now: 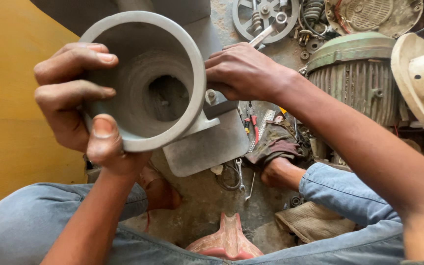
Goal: The person is assembling a metal machine part, likely a hopper or funnel, onto a base. They use a wrench to tighten bolts securing the part in place. The person also rotates the part to check its fit and alignment.
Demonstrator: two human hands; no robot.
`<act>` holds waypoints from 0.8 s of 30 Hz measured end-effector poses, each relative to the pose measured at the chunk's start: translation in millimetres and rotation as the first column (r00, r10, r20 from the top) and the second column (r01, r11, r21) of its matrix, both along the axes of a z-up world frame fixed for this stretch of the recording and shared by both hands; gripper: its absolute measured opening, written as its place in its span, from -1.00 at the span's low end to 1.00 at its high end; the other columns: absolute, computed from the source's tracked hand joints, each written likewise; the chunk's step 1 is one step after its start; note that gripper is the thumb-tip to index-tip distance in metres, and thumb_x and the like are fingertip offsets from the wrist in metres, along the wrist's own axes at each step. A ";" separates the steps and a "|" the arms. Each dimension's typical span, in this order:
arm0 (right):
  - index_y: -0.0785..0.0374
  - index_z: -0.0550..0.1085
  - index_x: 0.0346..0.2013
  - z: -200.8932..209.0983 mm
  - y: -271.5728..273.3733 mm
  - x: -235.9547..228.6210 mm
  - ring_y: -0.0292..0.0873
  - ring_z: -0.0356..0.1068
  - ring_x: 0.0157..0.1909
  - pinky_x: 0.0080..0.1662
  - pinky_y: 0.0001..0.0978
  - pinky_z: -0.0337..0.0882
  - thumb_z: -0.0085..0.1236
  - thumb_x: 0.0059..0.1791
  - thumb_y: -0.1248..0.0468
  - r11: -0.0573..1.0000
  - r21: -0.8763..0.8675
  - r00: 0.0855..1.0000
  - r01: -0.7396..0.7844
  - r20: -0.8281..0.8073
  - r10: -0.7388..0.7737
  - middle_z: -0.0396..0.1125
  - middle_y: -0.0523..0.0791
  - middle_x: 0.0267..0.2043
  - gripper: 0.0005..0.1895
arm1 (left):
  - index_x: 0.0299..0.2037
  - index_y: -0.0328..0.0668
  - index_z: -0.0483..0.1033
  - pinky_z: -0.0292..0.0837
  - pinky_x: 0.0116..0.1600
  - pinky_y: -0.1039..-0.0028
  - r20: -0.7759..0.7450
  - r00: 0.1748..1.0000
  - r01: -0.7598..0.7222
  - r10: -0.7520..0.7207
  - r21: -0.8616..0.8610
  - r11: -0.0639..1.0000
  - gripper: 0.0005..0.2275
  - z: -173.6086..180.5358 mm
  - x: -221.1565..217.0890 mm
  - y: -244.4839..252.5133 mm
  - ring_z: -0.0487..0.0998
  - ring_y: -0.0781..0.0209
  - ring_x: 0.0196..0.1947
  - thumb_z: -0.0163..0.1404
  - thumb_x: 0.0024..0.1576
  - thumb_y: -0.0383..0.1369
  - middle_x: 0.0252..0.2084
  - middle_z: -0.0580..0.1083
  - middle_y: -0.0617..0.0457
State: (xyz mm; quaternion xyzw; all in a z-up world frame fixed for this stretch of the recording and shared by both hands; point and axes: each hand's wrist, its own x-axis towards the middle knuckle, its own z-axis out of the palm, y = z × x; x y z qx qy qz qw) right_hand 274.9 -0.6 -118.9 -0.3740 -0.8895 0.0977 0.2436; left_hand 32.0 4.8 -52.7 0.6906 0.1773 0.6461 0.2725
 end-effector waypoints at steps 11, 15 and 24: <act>0.16 0.48 -0.05 -166.4 -82.1 -22.0 -0.25 0.33 -0.41 -0.39 -0.36 0.35 -0.06 0.26 0.17 0.407 -0.559 0.054 0.722 -0.540 -0.840 0.41 -0.18 -0.31 -0.82 | -0.07 -0.37 0.29 0.26 -0.03 0.41 -0.067 0.995 -0.086 0.080 -0.086 0.993 -0.67 -33.8 -28.1 -1.6 0.34 0.19 -0.16 -0.04 0.28 -0.17 -0.16 0.33 -0.05; 0.18 0.28 -0.02 -289.7 -163.9 -64.0 -0.27 0.22 -0.60 -0.55 -0.38 0.27 -0.15 0.16 0.12 0.181 -0.963 -0.490 0.198 -0.257 -0.833 0.27 -0.18 -0.50 -0.78 | -0.07 -0.37 0.32 0.29 0.00 0.34 -0.148 0.962 -0.259 0.229 -0.230 0.938 -0.70 -60.4 -34.8 6.6 0.37 0.12 -0.13 -0.04 0.31 -0.21 -0.15 0.36 -0.08; 0.23 0.52 -0.03 -387.8 -244.6 -77.2 0.28 0.42 0.05 0.08 0.05 0.38 0.14 -0.01 0.03 -0.230 -0.687 0.039 0.689 0.351 -0.935 0.46 0.18 -0.05 -0.61 | -0.06 -0.38 0.37 0.34 0.06 0.20 -0.444 0.896 -0.187 0.005 -0.367 0.911 -0.78 -47.6 -65.3 21.0 0.44 -0.04 -0.07 -0.03 0.36 -0.30 -0.12 0.43 -0.17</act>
